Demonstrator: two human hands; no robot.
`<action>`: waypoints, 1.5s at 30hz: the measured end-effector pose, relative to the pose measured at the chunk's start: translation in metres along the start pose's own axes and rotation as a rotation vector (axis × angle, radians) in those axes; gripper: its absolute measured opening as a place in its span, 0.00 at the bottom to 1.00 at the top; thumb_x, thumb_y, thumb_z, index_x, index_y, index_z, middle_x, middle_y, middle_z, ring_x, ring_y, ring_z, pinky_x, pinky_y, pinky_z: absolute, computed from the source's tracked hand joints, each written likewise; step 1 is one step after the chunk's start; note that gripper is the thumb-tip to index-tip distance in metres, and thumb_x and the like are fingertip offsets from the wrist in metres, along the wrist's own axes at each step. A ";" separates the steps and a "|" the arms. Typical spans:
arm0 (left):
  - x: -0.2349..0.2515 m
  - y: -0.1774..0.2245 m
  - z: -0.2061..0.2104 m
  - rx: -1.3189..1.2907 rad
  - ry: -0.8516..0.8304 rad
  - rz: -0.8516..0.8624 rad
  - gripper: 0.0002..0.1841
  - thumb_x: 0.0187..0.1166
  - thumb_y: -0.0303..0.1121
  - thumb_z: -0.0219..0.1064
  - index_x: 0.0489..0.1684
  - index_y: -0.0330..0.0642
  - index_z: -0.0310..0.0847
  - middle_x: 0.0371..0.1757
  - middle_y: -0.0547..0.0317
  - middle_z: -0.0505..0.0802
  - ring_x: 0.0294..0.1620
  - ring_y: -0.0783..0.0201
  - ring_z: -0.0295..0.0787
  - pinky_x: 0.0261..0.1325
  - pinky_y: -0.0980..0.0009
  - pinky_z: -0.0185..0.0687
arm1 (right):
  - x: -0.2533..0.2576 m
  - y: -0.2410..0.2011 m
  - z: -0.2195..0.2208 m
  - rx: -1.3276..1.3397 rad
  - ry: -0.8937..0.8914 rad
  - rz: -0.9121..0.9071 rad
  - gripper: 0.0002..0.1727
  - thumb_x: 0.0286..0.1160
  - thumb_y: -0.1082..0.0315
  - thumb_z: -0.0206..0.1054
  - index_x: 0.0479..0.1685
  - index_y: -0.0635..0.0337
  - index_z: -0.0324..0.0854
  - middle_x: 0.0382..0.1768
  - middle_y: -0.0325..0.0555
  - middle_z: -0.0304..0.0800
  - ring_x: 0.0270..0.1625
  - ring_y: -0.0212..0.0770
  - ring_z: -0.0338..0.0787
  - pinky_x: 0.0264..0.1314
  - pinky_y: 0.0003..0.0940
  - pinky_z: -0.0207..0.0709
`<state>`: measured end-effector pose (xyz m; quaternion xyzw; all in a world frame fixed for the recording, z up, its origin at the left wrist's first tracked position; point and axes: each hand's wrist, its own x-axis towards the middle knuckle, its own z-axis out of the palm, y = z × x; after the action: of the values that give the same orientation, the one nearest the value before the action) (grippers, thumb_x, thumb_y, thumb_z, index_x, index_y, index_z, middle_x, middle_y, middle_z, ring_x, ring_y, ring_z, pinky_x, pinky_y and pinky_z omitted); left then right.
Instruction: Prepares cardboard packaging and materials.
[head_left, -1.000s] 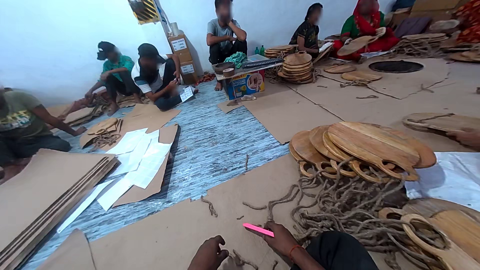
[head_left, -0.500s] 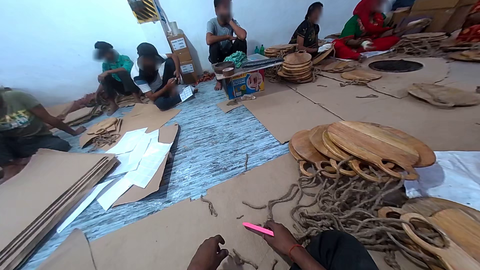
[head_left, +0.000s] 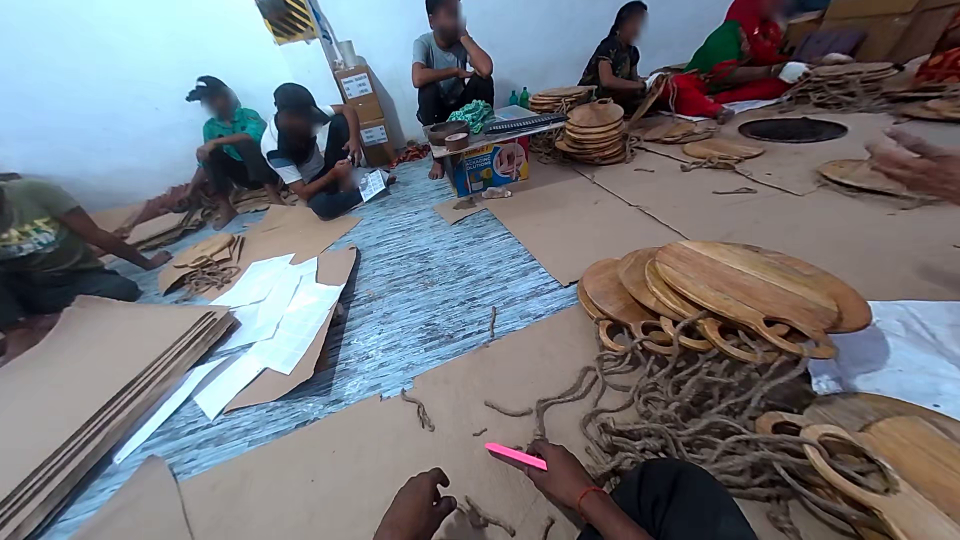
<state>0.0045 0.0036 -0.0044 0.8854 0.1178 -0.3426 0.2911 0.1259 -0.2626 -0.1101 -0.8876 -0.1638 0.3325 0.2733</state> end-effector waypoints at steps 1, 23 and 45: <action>0.000 0.000 0.000 0.001 0.000 0.000 0.26 0.90 0.44 0.62 0.79 0.36 0.74 0.64 0.38 0.92 0.66 0.43 0.90 0.75 0.44 0.79 | 0.000 0.000 0.000 -0.001 -0.002 0.000 0.23 0.80 0.52 0.68 0.66 0.56 0.84 0.58 0.57 0.92 0.63 0.56 0.90 0.68 0.60 0.79; -0.001 0.000 0.000 0.000 -0.002 0.002 0.26 0.90 0.44 0.62 0.79 0.36 0.75 0.64 0.39 0.92 0.65 0.44 0.90 0.75 0.45 0.79 | 0.000 -0.001 -0.001 0.000 -0.005 0.009 0.23 0.80 0.52 0.68 0.66 0.56 0.84 0.59 0.57 0.92 0.64 0.57 0.90 0.69 0.60 0.79; 0.000 0.001 0.000 0.001 -0.009 -0.002 0.26 0.91 0.44 0.61 0.80 0.36 0.74 0.65 0.39 0.91 0.66 0.44 0.90 0.75 0.46 0.79 | -0.001 0.000 0.000 -0.002 0.000 0.006 0.23 0.80 0.52 0.67 0.67 0.55 0.84 0.58 0.56 0.92 0.64 0.56 0.91 0.69 0.59 0.79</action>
<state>0.0051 0.0030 -0.0038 0.8838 0.1171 -0.3471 0.2911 0.1255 -0.2628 -0.1095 -0.8884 -0.1613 0.3333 0.2715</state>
